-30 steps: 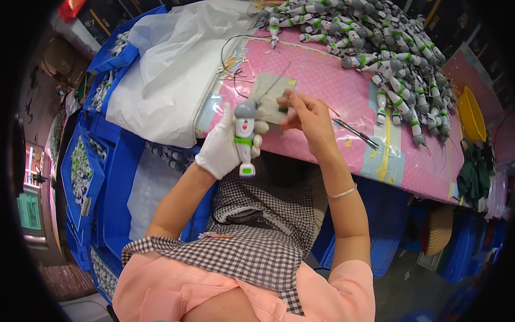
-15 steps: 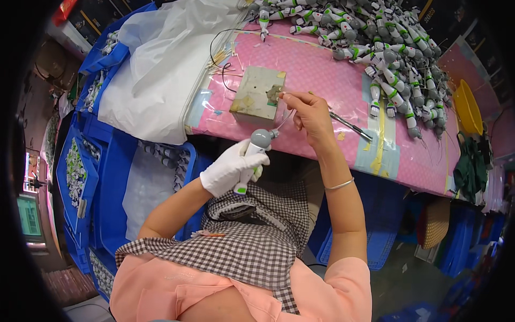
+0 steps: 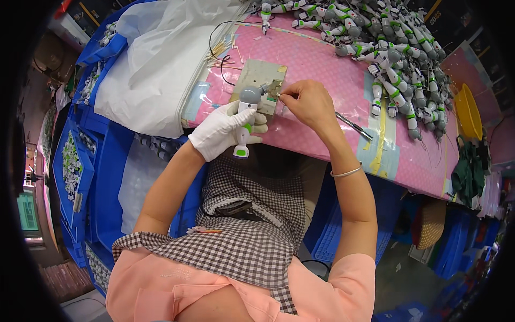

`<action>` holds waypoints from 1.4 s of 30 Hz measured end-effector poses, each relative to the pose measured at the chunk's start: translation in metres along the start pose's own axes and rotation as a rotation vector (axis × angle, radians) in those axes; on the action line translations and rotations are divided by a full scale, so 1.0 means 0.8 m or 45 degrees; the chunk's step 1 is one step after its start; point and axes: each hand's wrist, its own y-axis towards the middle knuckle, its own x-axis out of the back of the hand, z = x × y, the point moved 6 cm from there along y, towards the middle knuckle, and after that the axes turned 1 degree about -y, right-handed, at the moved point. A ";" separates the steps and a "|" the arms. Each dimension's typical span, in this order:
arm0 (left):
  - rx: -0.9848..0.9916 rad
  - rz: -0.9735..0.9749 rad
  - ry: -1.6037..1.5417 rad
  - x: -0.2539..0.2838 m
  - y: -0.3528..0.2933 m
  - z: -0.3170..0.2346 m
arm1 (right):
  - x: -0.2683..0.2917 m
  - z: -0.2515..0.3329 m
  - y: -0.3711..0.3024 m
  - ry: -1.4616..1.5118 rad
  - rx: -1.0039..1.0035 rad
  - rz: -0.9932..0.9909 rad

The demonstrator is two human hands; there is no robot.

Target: Assembling small plastic toy figures and organizing them into storage bins.

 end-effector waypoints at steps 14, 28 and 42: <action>-0.083 0.049 0.018 0.012 0.011 -0.007 | -0.031 -0.014 0.039 0.477 -0.322 0.570; 0.345 -1.403 2.075 0.345 -0.322 -0.032 | 0.079 -0.066 -0.043 0.605 -0.332 0.093; -0.232 -0.627 2.563 0.506 -0.218 0.135 | 0.148 -0.162 -0.078 0.383 -0.647 -0.358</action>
